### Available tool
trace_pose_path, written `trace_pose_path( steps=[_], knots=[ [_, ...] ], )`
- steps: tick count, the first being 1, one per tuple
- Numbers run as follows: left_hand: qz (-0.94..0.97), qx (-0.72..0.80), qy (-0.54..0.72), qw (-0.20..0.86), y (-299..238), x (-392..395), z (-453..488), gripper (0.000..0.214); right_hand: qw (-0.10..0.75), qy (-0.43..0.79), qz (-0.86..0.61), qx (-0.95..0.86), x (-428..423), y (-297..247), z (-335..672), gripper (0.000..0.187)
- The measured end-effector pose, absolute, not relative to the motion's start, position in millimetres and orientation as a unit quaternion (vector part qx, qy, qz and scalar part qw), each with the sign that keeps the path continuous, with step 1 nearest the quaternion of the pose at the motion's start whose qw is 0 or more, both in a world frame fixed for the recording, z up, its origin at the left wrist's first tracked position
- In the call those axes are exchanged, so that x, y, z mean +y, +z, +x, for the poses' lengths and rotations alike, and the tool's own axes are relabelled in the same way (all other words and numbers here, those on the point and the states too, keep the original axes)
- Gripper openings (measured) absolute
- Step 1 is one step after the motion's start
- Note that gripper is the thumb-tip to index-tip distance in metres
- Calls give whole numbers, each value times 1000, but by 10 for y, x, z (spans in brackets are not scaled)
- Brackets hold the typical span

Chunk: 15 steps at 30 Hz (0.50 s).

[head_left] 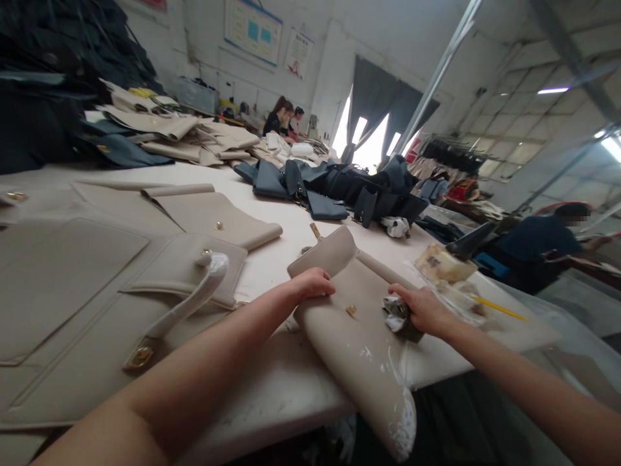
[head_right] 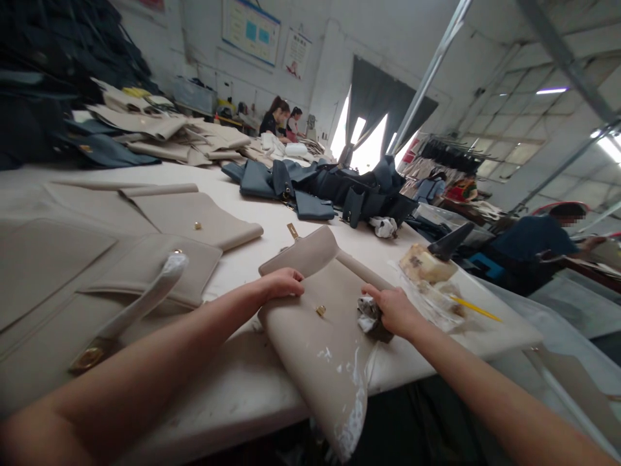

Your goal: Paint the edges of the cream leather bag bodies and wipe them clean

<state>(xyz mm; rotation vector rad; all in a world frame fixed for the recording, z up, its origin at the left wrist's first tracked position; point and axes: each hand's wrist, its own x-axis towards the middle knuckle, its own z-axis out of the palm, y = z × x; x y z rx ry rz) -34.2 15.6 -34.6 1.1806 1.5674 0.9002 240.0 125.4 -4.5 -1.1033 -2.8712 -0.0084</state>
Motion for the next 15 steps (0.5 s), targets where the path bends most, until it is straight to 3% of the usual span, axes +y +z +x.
trace_pose_path(
  steps=[4, 8, 11, 15],
  knots=[
    [476, 637, 369, 481, -331, 185, -357, 7, 67, -43, -409, -909, 1323, 262, 2526, 60],
    [479, 648, 352, 477, -293, 165, -359, 7, 158, 66, -424, -889, 1130, 302, 2304, 61],
    [488, 663, 330, 463, -272, 131, -330, 8, 85, 114, -351, -925, 828, 87, 2091, 63],
    [505, 675, 307, 442, -277, 112, -284, 11, 8, 52, -319, -946, 625, -69, 2112, 59]
  ],
)
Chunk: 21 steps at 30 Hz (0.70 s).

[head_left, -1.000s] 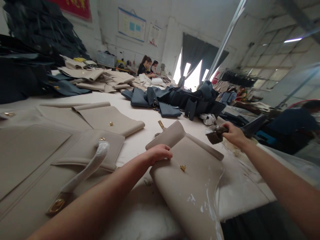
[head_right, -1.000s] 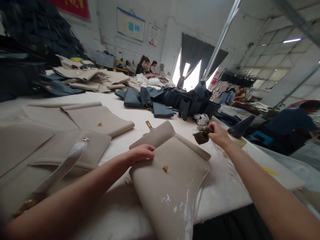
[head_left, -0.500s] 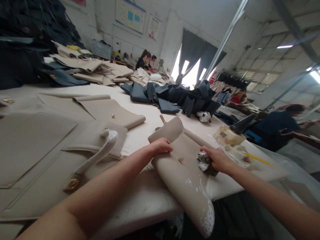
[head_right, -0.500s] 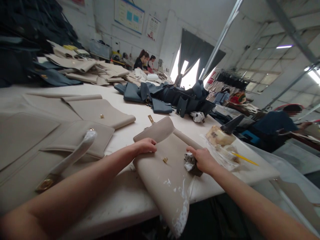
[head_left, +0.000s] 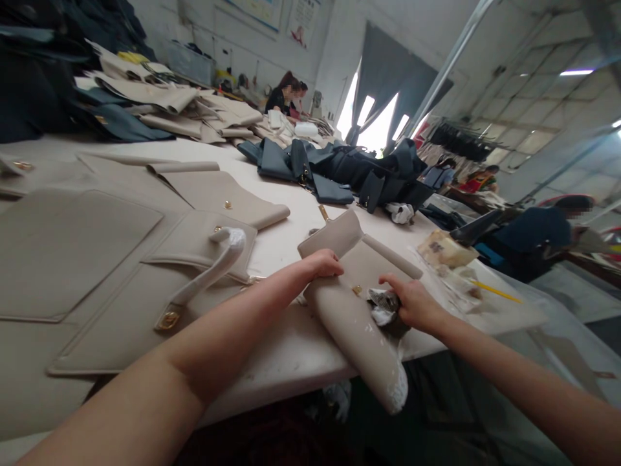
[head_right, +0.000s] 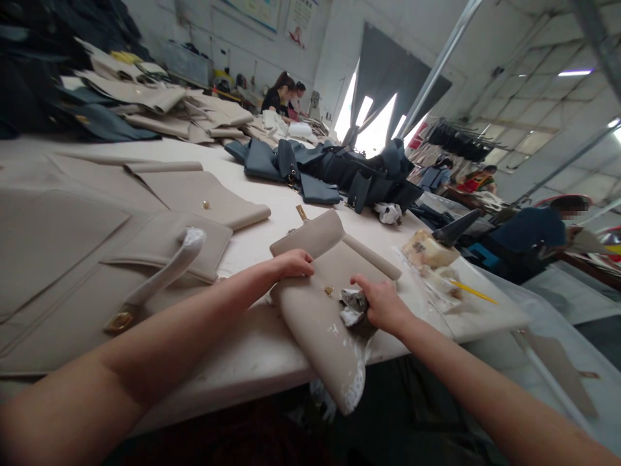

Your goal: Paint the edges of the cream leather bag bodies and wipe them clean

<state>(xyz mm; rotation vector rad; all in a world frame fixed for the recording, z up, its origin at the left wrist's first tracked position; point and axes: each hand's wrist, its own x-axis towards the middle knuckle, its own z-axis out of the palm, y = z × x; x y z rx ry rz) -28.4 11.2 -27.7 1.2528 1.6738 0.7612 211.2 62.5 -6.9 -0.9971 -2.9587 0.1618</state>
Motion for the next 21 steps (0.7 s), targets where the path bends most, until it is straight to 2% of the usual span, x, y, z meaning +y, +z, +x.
trace_pose_path(
  steps=[3, 5, 7, 9, 11, 13, 17, 21],
  knots=[
    [513, 678, 303, 430, -282, 122, -283, 12, 21, 11, -365, -931, 705, 123, 2277, 58],
    [514, 679, 306, 425, -282, 133, -299, 11, 79, 13, -408, -909, 743, 310, 2321, 59],
    [516, 677, 310, 423, -281, 137, -313, 12, 146, 65, -429, -889, 683, 426, 2259, 59],
    [517, 677, 311, 422, -279, 128, -314, 12, 164, 147, -414, -883, 515, 411, 2111, 61],
    [516, 678, 309, 423, -275, 108, -296, 13, 121, 219, -377, -892, 286, 279, 1942, 61],
    [514, 681, 305, 423, -269, 81, -267, 15, 66, 238, -341, -907, 74, 100, 1826, 60],
    [512, 688, 306, 414, -259, 42, -221, 18, 7, 91, -304, -948, -90, -131, 1893, 63],
    [506, 691, 313, 410, -253, 40, -213, 22, -37, -9, -320, -947, 88, -24, 2217, 65]
  ],
)
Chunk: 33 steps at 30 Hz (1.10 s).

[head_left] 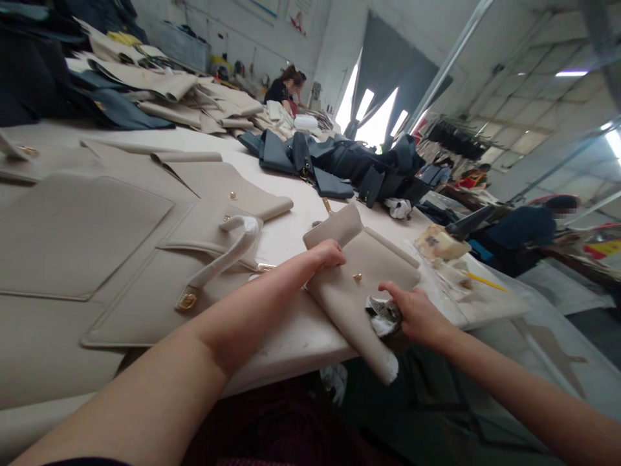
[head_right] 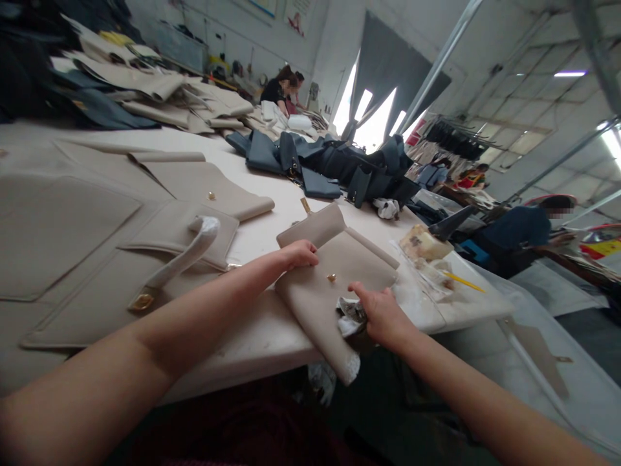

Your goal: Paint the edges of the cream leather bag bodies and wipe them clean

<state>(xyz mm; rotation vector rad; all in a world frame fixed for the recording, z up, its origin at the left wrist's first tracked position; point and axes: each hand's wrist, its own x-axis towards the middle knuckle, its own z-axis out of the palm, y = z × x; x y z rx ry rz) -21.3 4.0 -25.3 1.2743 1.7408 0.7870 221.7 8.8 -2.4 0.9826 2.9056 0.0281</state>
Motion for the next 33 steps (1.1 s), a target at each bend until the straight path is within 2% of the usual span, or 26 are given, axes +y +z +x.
trace_pose_path(
  steps=[2, 6, 8, 10, 12, 16, 20, 26, 29, 33],
  knots=[
    [504, 692, 315, 410, -250, 42, -216, 22, -5, 8, 361, 932, 220, 145, 2356, 61],
    [505, 688, 320, 412, -237, 27, -226, 20, -150, -32, 441, 885, 337, 468, 2397, 54],
    [506, 686, 320, 413, -231, 16, -230, 20, -178, -73, 440, 877, 276, 472, 2309, 55],
    [507, 686, 317, 414, -232, 12, -232, 21, -153, -133, 411, 889, 169, 333, 2207, 56],
    [508, 688, 313, 414, -240, 15, -227, 22, -93, -158, 369, 911, 80, 113, 2141, 56],
    [512, 691, 311, 404, -244, 21, -212, 32, -24, -14, 357, 934, 140, -162, 2192, 59],
    [517, 694, 303, 398, -193, -11, -226, 32, -50, 59, 410, 909, 444, 48, 2366, 59],
    [526, 684, 293, 411, -152, -28, -250, 30, -180, 136, 507, 832, 822, 553, 2505, 59],
    [526, 684, 293, 412, -179, -9, -248, 28, -162, 130, 534, 819, 971, 552, 2470, 59],
    [526, 687, 296, 405, -226, 23, -251, 29, -90, 135, 547, 821, 1099, 190, 2388, 56]
  ],
)
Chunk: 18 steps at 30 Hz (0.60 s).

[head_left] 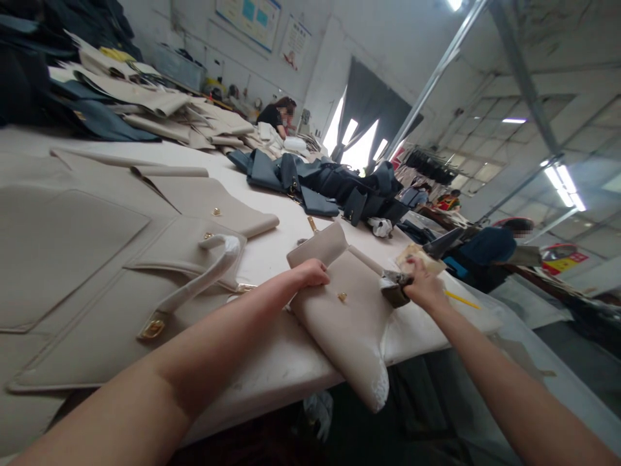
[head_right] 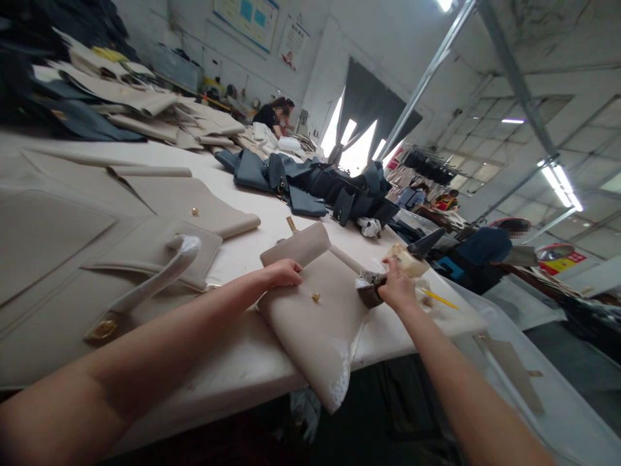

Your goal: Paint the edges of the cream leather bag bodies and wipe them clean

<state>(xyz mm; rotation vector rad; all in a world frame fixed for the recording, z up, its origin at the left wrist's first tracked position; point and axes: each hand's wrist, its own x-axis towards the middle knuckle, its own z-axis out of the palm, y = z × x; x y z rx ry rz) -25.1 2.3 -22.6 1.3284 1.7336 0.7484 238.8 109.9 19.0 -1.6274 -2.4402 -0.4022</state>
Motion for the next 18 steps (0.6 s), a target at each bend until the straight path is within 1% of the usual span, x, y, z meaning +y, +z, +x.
trace_pose_path(
  steps=[3, 5, 9, 11, 14, 16, 18],
  knots=[
    [527, 690, 295, 399, -250, 46, -257, 29, 45, -149, -532, -832, 1141, -85, 2400, 56],
    [528, 691, 292, 398, -254, 54, -261, 28, 33, -166, -534, -829, 1184, -100, 2465, 55],
    [527, 694, 286, 398, -236, 54, -261, 25, 57, -192, -578, -791, 1260, 229, 2599, 52],
    [527, 695, 283, 400, -221, 52, -257, 23, 86, -186, -584, -786, 1192, 350, 2569, 55],
    [529, 695, 278, 401, -205, 49, -250, 22, 99, -139, -503, -847, 922, 233, 2376, 60],
    [529, 696, 276, 399, -203, 46, -243, 23, 68, -116, -447, -884, 726, 25, 2225, 62],
    [529, 698, 275, 396, -209, 45, -237, 24, 36, -117, -429, -895, 613, -134, 2134, 64]
  ],
)
